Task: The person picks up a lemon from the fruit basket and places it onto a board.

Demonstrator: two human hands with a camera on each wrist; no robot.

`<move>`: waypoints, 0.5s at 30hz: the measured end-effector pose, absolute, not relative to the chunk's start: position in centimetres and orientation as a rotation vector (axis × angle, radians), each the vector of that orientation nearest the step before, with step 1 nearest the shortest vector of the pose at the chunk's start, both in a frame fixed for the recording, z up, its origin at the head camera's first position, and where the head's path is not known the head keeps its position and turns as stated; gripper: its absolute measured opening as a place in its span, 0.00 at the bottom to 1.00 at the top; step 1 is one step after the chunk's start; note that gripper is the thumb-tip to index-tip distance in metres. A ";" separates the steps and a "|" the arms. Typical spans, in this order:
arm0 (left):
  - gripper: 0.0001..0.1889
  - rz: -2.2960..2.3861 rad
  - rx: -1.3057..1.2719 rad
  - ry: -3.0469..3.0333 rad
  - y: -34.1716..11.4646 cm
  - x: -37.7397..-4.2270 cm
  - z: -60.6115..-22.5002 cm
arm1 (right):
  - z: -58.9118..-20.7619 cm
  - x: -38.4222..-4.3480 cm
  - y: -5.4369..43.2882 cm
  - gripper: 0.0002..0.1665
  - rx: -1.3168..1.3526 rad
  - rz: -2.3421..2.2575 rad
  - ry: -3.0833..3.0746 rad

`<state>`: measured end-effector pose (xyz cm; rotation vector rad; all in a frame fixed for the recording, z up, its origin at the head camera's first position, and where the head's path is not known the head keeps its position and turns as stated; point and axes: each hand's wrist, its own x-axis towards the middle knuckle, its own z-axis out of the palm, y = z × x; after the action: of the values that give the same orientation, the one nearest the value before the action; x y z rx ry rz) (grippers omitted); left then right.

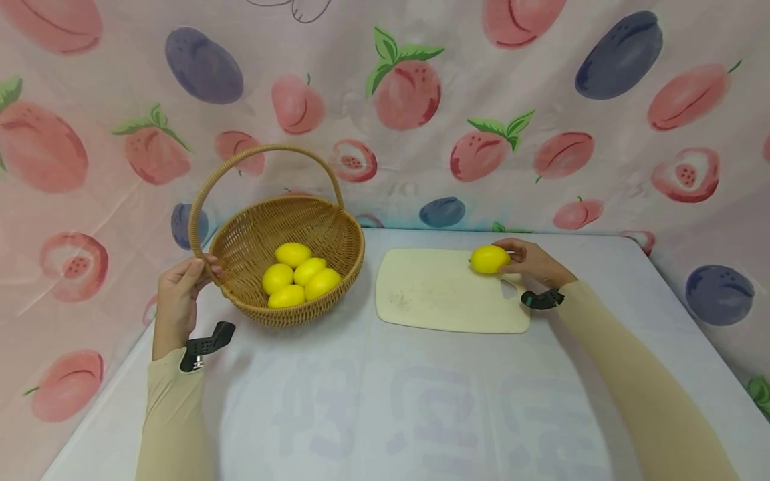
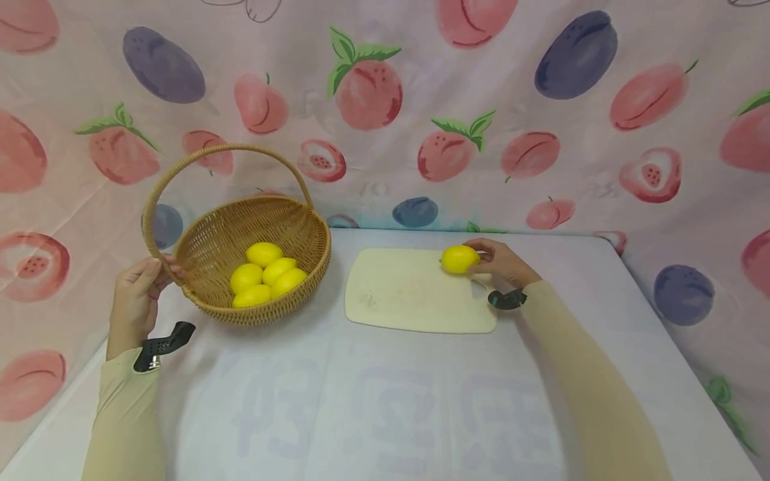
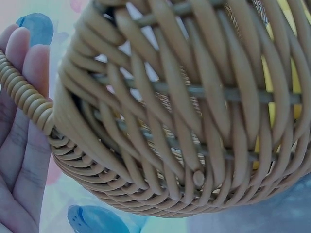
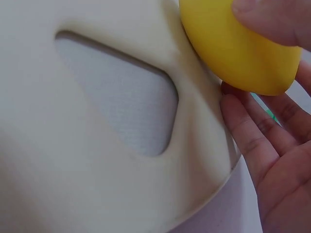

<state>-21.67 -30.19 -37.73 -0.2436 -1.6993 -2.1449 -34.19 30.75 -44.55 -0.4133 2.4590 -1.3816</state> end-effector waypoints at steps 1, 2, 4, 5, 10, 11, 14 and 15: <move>0.11 -2.154 -0.252 -1.690 -30.2 -21.7 -37.7 | -44.6 -34.2 30.7 0.39 -0.414 -1.385 2.460; 0.11 -2.154 -0.251 -1.690 -30.2 -21.6 -37.7 | -44.5 -34.2 30.7 0.39 -0.410 -1.386 2.462; 0.11 -2.153 -0.252 -1.687 -30.2 -21.6 -37.7 | -44.5 -34.3 30.7 0.38 -0.413 -1.394 2.460; 0.11 -2.153 -0.251 -1.687 -30.2 -21.6 -37.7 | -44.5 -34.3 30.7 0.38 -0.413 -1.390 2.465; 0.11 -2.158 -0.251 -1.678 -30.2 -21.7 -37.6 | -44.5 -34.3 30.7 0.38 -0.406 -1.396 2.486; 0.11 -2.163 -0.253 -1.674 -30.2 -21.7 -37.6 | -44.6 -34.3 30.8 0.38 -0.404 -1.400 2.491; 0.12 -2.164 -0.250 -1.675 -30.2 -21.7 -37.6 | -44.5 -34.3 30.9 0.39 -0.393 -1.419 2.492; 0.11 -2.161 -0.245 -1.680 -30.2 -21.7 -37.7 | -44.5 -34.3 30.9 0.39 -0.387 -1.417 2.493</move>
<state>-21.69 -30.21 -37.66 -0.2448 -1.6796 -2.1612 -34.31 30.90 -44.49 -0.3871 2.4927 -1.4171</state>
